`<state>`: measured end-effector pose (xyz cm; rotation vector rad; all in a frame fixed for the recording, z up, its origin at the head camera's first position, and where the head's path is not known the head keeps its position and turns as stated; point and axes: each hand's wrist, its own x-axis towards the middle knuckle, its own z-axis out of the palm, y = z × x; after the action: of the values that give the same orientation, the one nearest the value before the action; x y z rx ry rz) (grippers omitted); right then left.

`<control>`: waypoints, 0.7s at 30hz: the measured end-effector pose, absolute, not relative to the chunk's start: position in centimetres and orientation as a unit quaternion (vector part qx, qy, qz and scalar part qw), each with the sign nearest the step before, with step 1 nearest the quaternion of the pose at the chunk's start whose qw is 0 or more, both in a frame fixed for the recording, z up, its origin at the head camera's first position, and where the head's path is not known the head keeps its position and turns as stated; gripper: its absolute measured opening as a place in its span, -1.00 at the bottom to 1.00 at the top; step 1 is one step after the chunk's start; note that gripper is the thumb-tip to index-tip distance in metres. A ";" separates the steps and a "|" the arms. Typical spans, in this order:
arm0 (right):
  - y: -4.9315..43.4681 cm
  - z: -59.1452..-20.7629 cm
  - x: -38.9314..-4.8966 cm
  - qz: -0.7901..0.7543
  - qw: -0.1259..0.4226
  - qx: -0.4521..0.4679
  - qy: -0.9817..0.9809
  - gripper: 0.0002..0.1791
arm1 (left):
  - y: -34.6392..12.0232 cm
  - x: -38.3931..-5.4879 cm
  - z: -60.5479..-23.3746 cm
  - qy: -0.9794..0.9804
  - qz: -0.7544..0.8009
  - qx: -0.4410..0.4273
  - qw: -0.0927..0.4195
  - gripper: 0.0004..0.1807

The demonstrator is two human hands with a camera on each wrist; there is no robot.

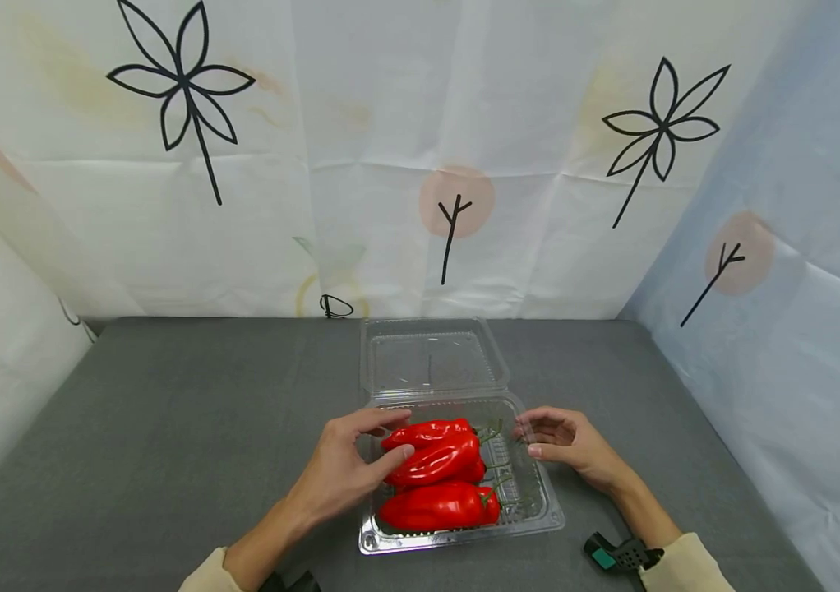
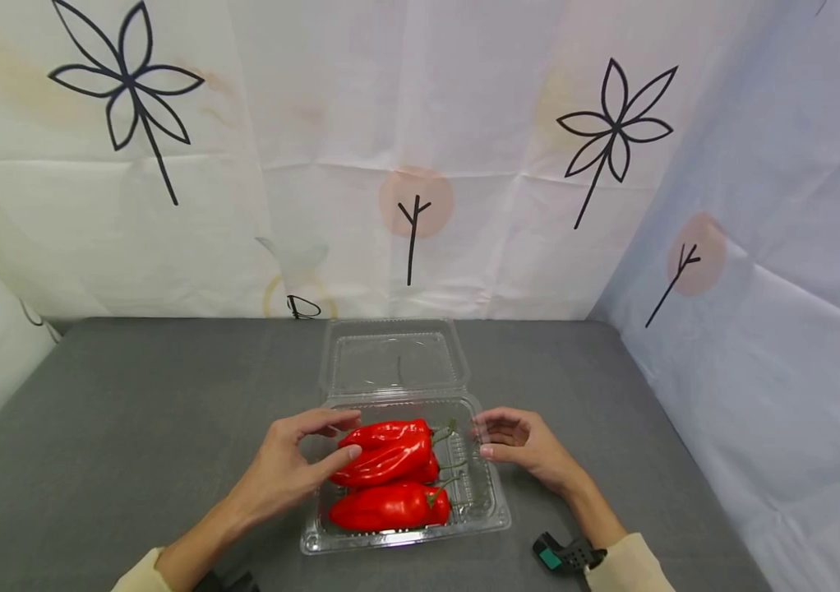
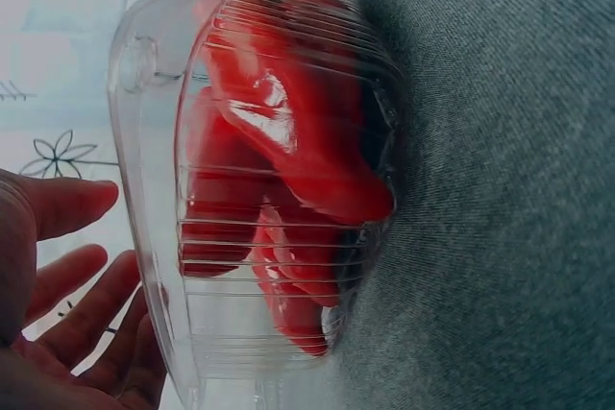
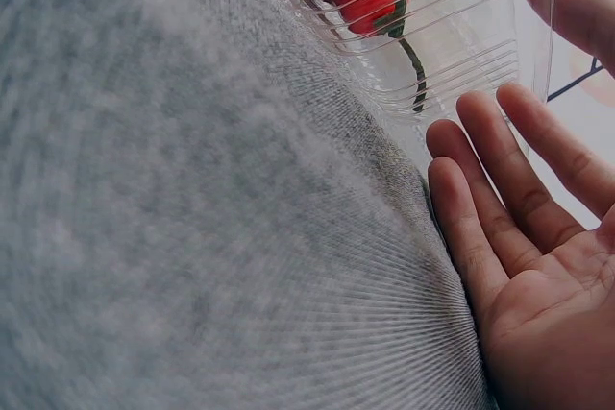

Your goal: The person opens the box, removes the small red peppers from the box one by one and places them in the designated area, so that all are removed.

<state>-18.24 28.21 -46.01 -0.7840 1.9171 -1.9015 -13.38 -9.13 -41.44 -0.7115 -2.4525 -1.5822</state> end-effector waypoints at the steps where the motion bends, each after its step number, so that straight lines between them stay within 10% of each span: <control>1: 28.2 -46.0 -18.2 -0.667 0.164 -0.275 0.673 -0.60 | -9.1 -13.4 -41.5 -0.816 -0.524 -0.235 0.070 -0.54; 21: 28.2 -46.0 -18.1 -0.662 0.157 -0.273 0.681 -0.60 | -8.4 -13.1 -43.3 -0.838 -0.465 -0.272 0.094 -0.52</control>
<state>-18.13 28.21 -45.99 -0.7818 1.9480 -1.8938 -13.11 -8.42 -43.27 -0.8061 -2.4851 -1.3790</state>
